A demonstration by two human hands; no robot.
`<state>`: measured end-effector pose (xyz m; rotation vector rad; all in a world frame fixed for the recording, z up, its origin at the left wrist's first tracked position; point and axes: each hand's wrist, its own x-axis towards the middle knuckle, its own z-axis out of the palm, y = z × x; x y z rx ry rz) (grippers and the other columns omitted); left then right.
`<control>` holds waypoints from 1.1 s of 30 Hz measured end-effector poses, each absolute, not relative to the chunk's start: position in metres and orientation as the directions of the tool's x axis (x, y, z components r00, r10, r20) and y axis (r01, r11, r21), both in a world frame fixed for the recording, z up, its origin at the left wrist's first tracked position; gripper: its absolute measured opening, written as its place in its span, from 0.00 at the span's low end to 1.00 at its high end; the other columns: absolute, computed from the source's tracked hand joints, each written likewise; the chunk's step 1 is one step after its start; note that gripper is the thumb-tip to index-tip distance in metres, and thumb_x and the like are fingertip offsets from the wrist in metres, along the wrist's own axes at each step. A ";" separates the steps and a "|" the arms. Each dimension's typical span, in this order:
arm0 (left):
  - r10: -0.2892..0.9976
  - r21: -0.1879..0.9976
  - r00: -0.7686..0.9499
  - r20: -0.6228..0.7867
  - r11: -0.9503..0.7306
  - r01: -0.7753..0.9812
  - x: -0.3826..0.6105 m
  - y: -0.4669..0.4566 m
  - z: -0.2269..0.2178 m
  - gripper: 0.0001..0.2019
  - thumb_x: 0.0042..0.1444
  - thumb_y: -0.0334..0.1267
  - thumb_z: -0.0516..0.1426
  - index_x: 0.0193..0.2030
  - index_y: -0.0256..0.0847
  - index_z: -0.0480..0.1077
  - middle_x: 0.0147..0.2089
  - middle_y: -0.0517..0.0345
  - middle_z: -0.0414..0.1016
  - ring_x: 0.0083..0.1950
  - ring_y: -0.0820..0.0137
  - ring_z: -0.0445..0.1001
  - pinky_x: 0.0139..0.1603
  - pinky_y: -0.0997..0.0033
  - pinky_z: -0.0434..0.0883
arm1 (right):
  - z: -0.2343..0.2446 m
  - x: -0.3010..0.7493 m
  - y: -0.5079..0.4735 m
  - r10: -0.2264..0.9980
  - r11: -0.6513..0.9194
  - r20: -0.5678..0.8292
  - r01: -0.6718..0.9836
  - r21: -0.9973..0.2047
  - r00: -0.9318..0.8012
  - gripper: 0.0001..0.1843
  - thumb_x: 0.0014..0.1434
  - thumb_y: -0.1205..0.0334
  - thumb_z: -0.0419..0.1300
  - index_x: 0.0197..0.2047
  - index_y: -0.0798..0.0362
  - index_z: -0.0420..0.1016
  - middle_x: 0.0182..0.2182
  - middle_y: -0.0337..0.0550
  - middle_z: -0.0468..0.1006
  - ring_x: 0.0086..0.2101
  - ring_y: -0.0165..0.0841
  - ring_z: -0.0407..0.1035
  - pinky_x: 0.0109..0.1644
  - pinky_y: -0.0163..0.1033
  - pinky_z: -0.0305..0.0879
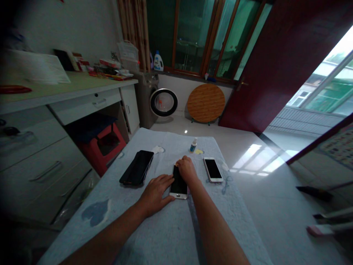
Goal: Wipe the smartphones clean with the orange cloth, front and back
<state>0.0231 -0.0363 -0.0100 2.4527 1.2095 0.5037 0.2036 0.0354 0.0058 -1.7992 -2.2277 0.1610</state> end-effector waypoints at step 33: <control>0.797 0.439 0.590 0.130 -0.579 0.687 0.024 -0.035 -0.012 0.31 0.54 0.48 0.60 0.63 0.43 0.61 0.67 0.51 0.60 0.67 0.56 0.56 0.64 0.53 0.56 | -0.006 0.224 -0.018 0.985 0.096 0.169 0.898 -0.429 -0.025 0.11 0.61 0.66 0.54 0.41 0.52 0.78 0.36 0.45 0.73 0.39 0.33 0.68 0.44 0.34 0.60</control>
